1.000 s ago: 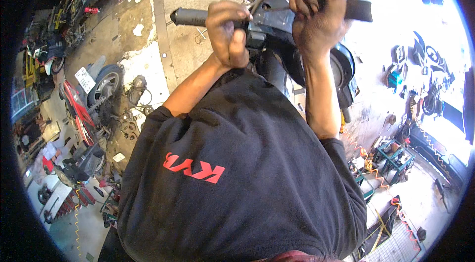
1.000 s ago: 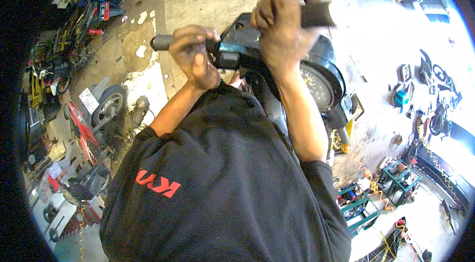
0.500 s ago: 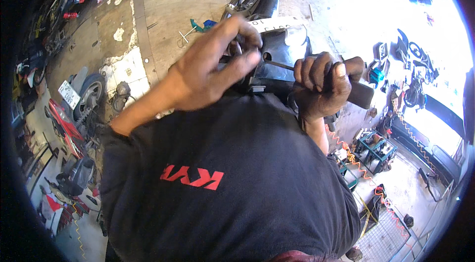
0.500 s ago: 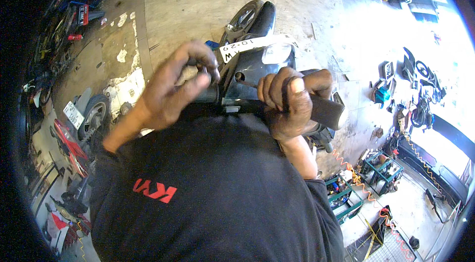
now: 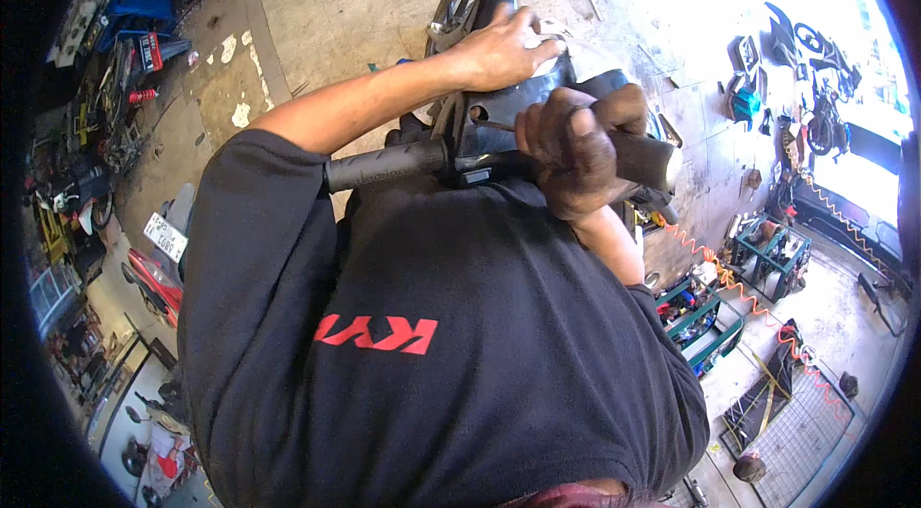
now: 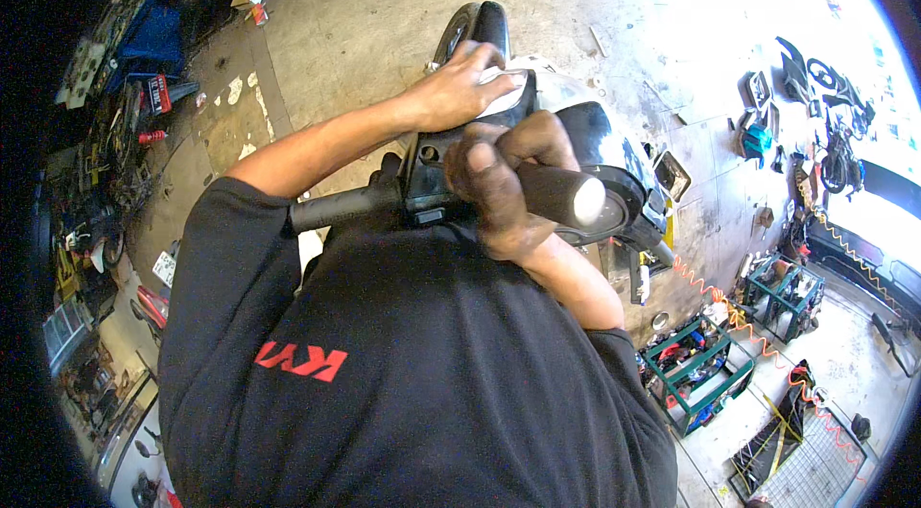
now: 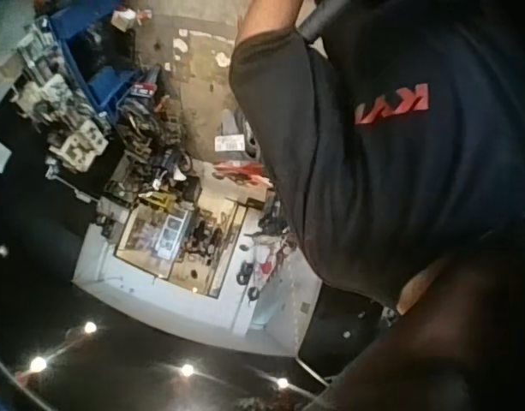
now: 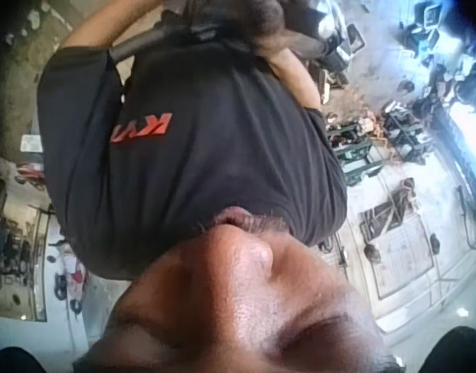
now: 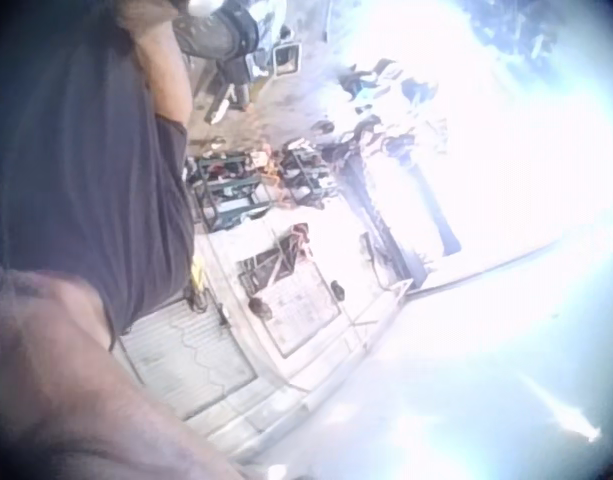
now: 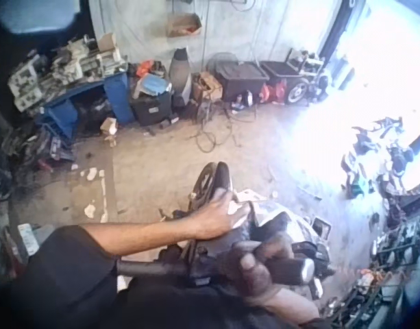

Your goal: The person uses a screwdriver to remove screws from the handlebar console of a scooter and then applies liquid from a small bottle to the internal components.

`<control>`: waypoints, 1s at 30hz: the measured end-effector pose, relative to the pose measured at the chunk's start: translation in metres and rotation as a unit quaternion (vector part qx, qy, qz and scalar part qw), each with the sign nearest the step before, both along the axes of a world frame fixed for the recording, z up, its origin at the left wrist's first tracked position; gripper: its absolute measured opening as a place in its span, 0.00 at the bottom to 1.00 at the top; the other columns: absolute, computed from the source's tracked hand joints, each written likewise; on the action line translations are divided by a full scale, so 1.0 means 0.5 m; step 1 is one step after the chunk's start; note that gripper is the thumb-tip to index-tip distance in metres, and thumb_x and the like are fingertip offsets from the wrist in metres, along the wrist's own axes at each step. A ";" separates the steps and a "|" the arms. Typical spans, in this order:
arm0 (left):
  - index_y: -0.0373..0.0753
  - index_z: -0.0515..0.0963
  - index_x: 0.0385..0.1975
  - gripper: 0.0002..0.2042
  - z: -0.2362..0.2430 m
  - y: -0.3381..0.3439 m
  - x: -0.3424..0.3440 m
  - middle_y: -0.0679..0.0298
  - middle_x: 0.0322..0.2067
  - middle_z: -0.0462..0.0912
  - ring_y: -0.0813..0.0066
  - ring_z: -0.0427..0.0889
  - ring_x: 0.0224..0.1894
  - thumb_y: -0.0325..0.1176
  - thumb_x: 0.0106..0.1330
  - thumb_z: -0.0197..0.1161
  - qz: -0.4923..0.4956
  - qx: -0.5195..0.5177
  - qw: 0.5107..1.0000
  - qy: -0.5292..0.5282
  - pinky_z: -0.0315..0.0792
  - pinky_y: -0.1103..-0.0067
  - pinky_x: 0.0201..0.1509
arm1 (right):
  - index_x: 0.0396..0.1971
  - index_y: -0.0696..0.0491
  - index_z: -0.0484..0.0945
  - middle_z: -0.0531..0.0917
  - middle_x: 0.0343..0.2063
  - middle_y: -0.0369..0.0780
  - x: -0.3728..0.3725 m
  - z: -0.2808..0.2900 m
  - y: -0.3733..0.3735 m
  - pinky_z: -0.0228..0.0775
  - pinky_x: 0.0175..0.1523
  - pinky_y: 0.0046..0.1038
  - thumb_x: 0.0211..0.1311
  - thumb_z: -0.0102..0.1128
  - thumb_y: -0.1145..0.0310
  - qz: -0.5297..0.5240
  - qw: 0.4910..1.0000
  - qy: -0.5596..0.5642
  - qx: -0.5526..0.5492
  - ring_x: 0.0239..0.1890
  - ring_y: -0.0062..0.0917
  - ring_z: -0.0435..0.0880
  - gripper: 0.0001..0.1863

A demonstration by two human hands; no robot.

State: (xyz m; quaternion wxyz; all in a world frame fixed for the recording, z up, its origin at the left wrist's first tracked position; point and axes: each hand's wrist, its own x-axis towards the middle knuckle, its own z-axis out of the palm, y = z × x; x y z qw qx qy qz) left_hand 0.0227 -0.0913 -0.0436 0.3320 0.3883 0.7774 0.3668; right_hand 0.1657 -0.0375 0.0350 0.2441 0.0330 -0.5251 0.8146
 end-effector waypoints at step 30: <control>0.41 0.62 0.64 0.35 -0.117 -0.058 0.007 0.41 0.54 0.72 0.50 0.73 0.59 0.62 0.65 0.50 -0.141 -0.142 0.873 0.445 0.66 0.64 0.63 | 0.37 0.59 0.77 0.81 0.26 0.50 -0.109 0.065 -0.025 0.72 0.43 0.38 0.56 0.63 0.62 0.075 0.957 -0.138 0.246 0.30 0.37 0.81 0.15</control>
